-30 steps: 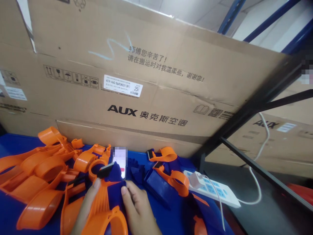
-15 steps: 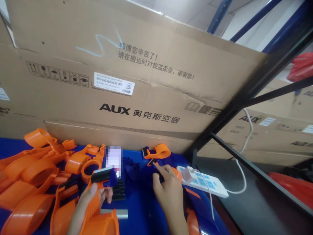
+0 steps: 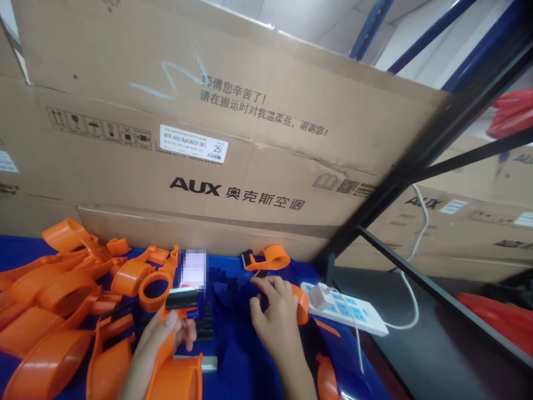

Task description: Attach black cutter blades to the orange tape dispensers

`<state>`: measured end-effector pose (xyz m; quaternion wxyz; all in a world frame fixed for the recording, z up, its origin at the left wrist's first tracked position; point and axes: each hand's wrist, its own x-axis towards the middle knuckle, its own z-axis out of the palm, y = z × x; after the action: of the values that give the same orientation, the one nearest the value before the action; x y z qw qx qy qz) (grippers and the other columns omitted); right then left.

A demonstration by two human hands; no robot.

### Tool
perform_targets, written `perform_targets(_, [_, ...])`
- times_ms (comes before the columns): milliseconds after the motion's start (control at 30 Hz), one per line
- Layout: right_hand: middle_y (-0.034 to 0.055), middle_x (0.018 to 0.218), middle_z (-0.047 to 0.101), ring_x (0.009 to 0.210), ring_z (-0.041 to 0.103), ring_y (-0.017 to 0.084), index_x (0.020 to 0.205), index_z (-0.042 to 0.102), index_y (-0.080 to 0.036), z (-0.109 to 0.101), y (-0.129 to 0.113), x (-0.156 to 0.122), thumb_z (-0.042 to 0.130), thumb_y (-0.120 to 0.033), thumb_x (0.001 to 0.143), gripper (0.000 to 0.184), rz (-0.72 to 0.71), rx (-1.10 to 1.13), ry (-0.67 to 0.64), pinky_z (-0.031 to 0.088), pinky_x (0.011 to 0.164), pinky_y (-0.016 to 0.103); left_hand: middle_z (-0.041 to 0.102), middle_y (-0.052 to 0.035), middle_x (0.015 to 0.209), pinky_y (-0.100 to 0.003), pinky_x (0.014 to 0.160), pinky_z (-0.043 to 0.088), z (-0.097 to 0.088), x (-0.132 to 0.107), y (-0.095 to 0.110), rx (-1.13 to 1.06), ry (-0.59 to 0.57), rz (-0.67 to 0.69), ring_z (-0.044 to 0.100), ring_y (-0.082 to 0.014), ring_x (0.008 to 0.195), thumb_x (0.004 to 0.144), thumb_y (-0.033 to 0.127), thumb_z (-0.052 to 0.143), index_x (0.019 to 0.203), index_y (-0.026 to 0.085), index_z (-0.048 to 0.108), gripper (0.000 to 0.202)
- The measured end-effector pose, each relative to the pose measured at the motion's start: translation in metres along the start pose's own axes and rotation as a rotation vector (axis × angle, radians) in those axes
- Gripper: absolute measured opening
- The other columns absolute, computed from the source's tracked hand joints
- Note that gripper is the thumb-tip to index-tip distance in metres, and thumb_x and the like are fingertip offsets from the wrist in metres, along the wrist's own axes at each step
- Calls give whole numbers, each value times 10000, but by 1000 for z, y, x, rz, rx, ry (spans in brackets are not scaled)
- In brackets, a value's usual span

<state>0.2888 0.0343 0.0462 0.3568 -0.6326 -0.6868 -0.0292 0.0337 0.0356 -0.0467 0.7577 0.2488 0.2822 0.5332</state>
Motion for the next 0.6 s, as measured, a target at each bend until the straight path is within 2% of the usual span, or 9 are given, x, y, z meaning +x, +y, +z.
perform_targets(100, [84,1016,669,997,605,278,1009,743,-214,-2,-8,0,545,-126,924,232,-72,140,-84,480,909,437,693,-36,622,-297,509,506,5,-3,-1,3,-7,20,593,-172,510,592,575,973,746,184,704,499])
perform_targets(167, [62,977,679,959,633,242,979,726,-219,-7,-14,-1,531,-149,969,207,-120,241,-199,500,872,379,677,-23,605,-289,502,496,6,-3,0,11,-14,24,583,-163,494,603,572,968,740,180,706,491])
perform_targets(233, [29,911,691,852,655,196,964,715,-229,-13,-21,-4,549,-145,964,186,-160,306,-378,507,763,302,673,-19,610,-286,502,491,4,-3,3,17,-22,29,589,-164,496,623,561,959,748,176,716,472])
perform_targets(333, [-53,718,675,602,611,126,938,711,-245,-20,-25,-13,667,-135,880,132,-190,348,-687,440,580,222,687,-24,653,-299,527,506,1,-4,9,32,-68,14,627,-181,521,649,544,944,792,174,731,450])
perform_targets(400, [-95,629,660,542,599,115,984,711,-263,-22,-24,-20,780,-139,789,241,-186,339,-826,414,544,204,694,-32,683,-310,550,519,1,-5,14,65,-104,6,644,-189,541,688,552,915,805,173,726,440])
perform_targets(500, [-106,616,667,582,646,153,1113,689,-295,-19,-21,-31,912,-159,654,528,-97,228,-847,405,518,204,677,-39,669,-301,551,510,2,-6,19,121,-140,-19,636,-187,560,745,595,861,764,175,693,453])
perform_targets(600, [-71,689,685,582,655,179,1078,693,-294,-13,-20,-41,997,-251,520,637,-23,97,-785,391,485,222,653,-35,665,-303,531,501,1,-5,22,117,-173,-76,637,-203,576,702,609,882,728,189,646,482])
